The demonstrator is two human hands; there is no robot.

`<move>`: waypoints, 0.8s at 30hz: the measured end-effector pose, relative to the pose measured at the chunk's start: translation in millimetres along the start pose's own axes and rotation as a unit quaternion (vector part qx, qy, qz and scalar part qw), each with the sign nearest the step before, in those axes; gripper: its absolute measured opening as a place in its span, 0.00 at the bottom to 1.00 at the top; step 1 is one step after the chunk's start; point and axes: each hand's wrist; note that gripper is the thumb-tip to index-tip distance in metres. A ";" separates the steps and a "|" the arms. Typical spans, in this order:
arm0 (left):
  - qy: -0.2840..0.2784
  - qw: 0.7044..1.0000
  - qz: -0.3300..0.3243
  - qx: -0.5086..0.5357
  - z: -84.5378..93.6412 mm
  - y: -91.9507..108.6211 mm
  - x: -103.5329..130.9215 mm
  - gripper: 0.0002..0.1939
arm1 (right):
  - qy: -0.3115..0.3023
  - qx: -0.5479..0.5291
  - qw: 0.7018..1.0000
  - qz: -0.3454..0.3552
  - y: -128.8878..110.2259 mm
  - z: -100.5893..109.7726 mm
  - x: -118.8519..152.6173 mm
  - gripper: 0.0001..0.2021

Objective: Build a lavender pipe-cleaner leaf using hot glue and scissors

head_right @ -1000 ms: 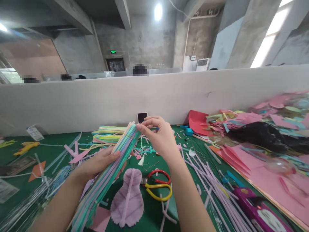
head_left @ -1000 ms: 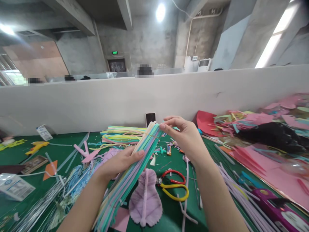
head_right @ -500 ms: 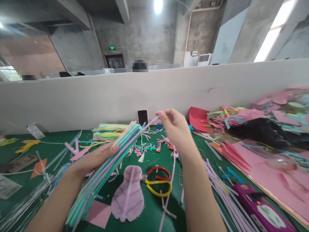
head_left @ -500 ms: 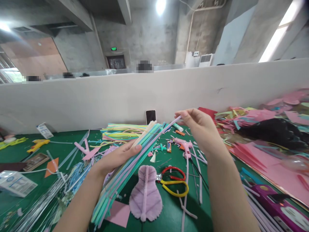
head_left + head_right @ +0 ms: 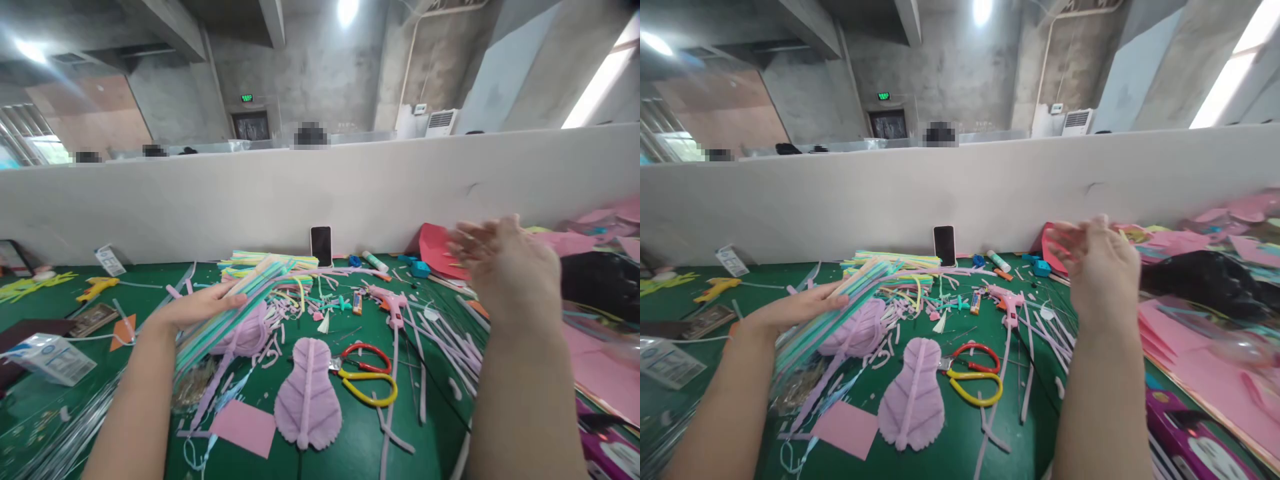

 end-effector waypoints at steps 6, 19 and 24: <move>-0.078 0.993 -0.020 -0.081 5.4 -0.9 -1.3 0.34 | -0.450 0.378 0.795 0.150 12.3 -46.7 67.4 0.17; -0.138 0.978 -0.042 -0.152 12.0 5.8 1.7 0.36 | -0.585 0.558 0.580 0.098 57.1 -53.9 62.7 0.11; -0.148 0.977 -0.060 -0.142 15.1 7.4 4.4 0.38 | -0.544 0.623 0.559 0.066 62.3 -31.6 35.8 0.12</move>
Point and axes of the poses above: each hand's wrist, its own x-axis away from the middle knuckle, its own z-axis out of the back of the hand, y = z × x, and after that the axes turned 7 degrees about z, right-handed
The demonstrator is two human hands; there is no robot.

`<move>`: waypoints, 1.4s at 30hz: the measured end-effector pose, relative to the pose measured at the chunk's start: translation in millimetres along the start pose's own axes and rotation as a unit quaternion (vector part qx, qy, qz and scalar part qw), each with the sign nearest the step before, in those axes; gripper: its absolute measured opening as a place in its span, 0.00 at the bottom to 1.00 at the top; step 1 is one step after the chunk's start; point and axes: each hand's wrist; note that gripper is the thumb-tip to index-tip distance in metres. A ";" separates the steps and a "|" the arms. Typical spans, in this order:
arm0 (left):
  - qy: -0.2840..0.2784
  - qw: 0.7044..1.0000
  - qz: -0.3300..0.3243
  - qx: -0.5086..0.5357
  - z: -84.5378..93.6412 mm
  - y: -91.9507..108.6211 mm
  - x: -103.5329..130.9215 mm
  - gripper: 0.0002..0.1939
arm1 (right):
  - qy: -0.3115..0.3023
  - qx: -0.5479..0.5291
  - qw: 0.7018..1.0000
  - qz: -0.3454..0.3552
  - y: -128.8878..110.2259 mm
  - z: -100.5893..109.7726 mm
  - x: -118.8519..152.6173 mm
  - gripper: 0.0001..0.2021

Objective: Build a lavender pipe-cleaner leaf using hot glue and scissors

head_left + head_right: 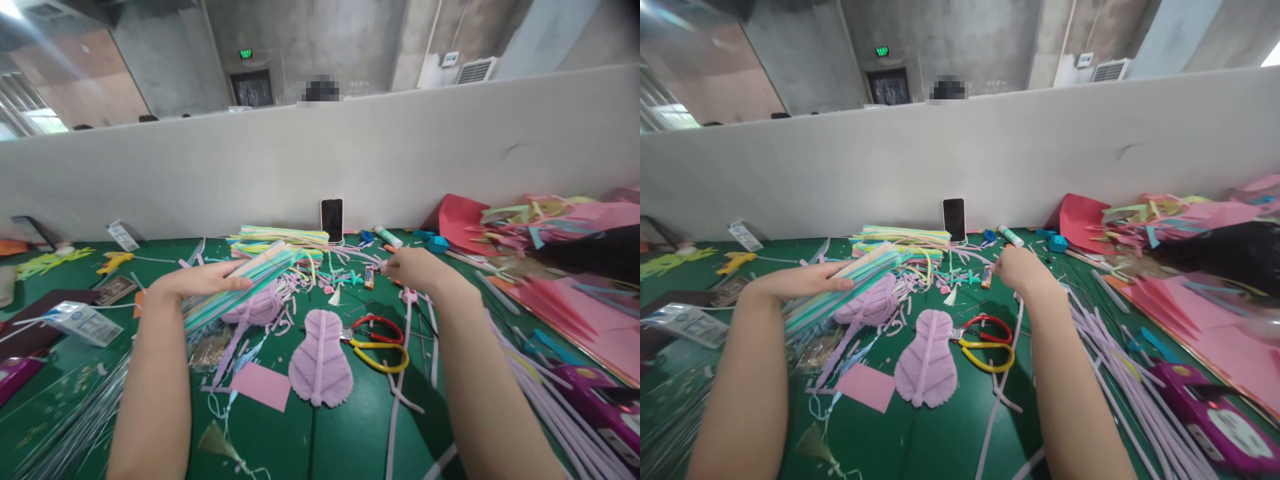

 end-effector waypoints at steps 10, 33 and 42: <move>0.005 0.999 -0.035 -0.008 -4.3 7.5 -3.7 0.40 | 0.260 -0.297 0.889 0.231 -83.8 13.2 16.1 0.03; 0.072 0.995 0.041 0.063 -19.1 26.2 -16.0 0.37 | 0.224 -0.423 0.866 0.145 -94.0 -13.7 -5.7 0.09; 0.071 0.990 0.018 0.122 -20.5 16.9 -23.4 0.36 | 0.260 -0.448 0.841 0.156 -94.0 -29.9 -19.8 0.10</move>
Point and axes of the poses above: each hand's wrist, its own x-axis away from the middle knuckle, its own z-axis out of the back of the hand, y = z × x, and after that the axes turned 7 degrees about z, right-handed
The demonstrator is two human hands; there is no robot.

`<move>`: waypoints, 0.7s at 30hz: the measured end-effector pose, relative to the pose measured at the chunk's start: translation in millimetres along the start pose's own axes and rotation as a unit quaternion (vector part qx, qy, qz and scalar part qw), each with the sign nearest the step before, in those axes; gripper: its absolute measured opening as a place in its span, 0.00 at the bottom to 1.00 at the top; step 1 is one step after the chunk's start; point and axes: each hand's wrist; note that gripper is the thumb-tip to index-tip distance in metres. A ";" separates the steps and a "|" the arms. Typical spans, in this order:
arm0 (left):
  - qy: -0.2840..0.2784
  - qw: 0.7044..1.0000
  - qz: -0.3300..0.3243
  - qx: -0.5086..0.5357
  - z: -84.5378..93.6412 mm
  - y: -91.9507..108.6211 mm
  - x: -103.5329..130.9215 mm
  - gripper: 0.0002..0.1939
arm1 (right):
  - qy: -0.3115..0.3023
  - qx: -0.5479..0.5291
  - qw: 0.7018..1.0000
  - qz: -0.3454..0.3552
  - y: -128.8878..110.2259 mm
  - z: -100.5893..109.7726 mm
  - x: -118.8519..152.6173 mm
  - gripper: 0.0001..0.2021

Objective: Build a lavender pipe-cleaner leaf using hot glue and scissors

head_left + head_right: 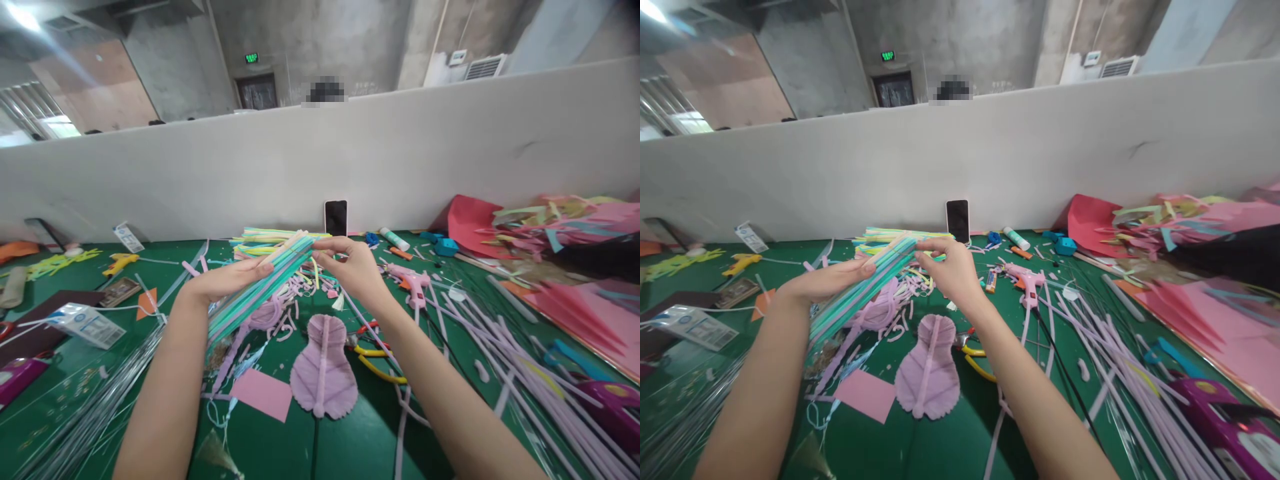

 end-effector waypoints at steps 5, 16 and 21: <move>0.012 1.000 -0.012 0.014 -1.4 -7.3 -5.0 0.33 | 0.016 0.130 0.985 0.109 0.0 -2.2 4.8 0.09; -0.036 0.999 0.005 -0.022 -2.1 6.7 -0.2 0.37 | 0.028 0.037 0.998 0.035 1.3 0.1 -1.1 0.05; -0.024 0.999 -0.007 -0.022 -1.5 2.8 -2.5 0.35 | 0.086 0.026 0.996 -0.007 12.4 47.4 -12.0 0.05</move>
Point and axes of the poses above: each hand's wrist, its own x-axis away from the middle knuckle, its own z-axis out of the back of the hand, y = z × x, and after that the axes turned 7 degrees about z, right-handed
